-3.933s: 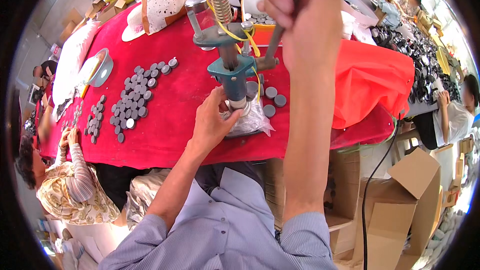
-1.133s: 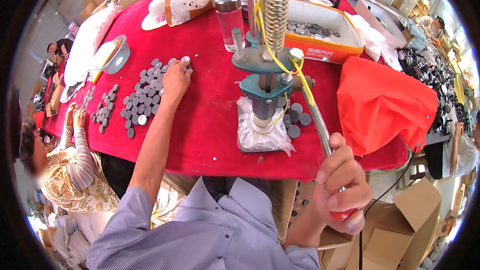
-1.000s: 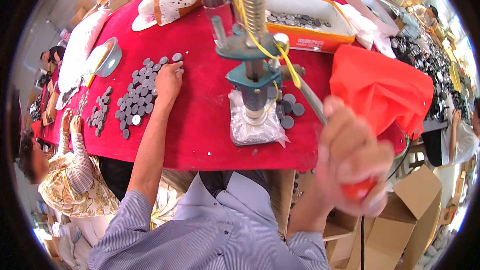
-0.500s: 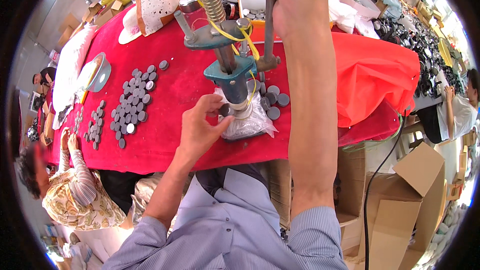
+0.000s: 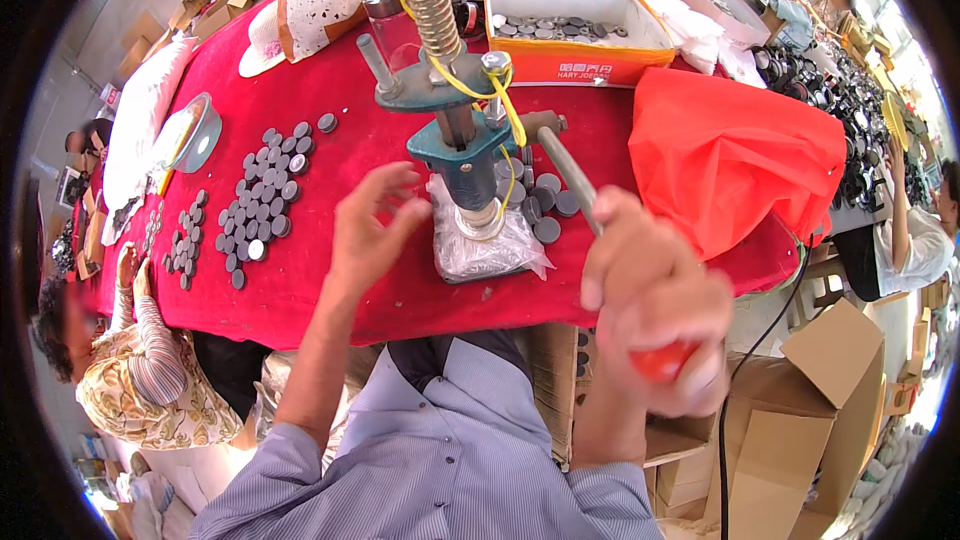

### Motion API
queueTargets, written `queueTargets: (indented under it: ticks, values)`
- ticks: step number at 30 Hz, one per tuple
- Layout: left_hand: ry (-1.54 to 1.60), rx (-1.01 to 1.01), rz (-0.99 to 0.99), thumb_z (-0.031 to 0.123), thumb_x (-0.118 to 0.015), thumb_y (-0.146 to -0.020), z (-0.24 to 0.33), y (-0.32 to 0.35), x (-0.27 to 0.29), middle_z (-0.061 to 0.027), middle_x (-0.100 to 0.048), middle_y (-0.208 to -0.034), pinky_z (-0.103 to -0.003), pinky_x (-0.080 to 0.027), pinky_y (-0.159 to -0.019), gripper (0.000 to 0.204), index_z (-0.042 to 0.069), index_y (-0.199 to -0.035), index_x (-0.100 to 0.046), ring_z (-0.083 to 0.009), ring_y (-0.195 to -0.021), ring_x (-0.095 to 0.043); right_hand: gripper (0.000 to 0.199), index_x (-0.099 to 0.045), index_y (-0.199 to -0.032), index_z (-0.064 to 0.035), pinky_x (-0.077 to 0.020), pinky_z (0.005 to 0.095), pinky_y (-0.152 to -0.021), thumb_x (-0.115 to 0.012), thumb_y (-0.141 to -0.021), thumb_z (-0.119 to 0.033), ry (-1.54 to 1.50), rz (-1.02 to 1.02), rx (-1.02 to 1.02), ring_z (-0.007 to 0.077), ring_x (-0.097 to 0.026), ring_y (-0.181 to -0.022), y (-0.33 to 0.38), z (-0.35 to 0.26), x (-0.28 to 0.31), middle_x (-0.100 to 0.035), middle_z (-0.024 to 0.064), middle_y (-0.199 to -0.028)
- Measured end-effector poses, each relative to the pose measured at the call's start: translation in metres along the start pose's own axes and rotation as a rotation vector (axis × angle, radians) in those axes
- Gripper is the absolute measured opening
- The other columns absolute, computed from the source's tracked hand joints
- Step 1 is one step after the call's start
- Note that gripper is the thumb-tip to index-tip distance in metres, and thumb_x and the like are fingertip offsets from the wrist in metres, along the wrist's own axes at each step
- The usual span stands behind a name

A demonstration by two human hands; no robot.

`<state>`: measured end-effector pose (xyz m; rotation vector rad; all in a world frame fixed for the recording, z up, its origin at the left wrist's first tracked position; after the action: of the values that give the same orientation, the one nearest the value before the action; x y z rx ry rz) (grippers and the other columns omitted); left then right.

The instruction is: Assembling small circular components using a manual hand-operated press at a workbench.

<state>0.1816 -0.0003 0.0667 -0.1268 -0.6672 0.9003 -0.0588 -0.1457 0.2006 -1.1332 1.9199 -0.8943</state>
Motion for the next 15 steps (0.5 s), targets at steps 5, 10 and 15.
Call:
queueTargets:
  ticks: [5,10,15]
  values:
    - [-0.481,-0.053,0.213,0.007,-0.071,-0.088,-0.059,-0.046,0.065,-0.0190,-0.066,-0.116,-0.041,-0.054,-0.086,0.036,0.001,-0.122,-0.062,-0.0327,-0.098,-0.066,0.040,-0.058,-0.082,-0.0136,-0.0307,0.0607,-0.112,-0.042,-0.097,-0.047,0.077,0.058,0.011,0.0267,-0.058,-0.079,0.046,0.006,0.013,-0.050,0.0049,-0.069]
    - [-1.030,-0.052,0.231,0.015,-0.068,-0.089,-0.116,-0.097,0.079,-0.0159,-0.067,-0.114,-0.048,-0.051,-0.090,0.035,0.008,-0.124,-0.065,-0.0344,-0.110,-0.062,0.041,-0.058,-0.079,-0.0145,-0.0299,0.0615,-0.114,-0.042,-0.096,-0.047,0.045,0.091,0.012,0.0268,-0.058,-0.083,0.046,0.009,0.011,-0.049,0.0042,-0.067]
    - [-1.174,0.057,0.081,0.019,-0.068,-0.090,-0.161,-0.115,0.088,-0.0096,-0.072,-0.105,-0.050,-0.051,-0.088,0.032,0.013,-0.121,-0.071,-0.0323,-0.108,-0.064,0.042,-0.056,-0.076,-0.0141,-0.0361,0.0575,-0.107,-0.042,-0.097,-0.048,0.102,0.092,0.012,0.0252,-0.057,-0.077,0.039,0.008,0.007,-0.047,0.0029,-0.066]
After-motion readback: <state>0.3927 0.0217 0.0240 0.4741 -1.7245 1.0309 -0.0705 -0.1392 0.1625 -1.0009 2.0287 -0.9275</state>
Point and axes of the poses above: each hand's wrist, its own y-axis away from the middle knuckle, its own x-axis out of the back of the hand, z = x × y, the point moved 9 cm from there along -y, towards the middle knuckle
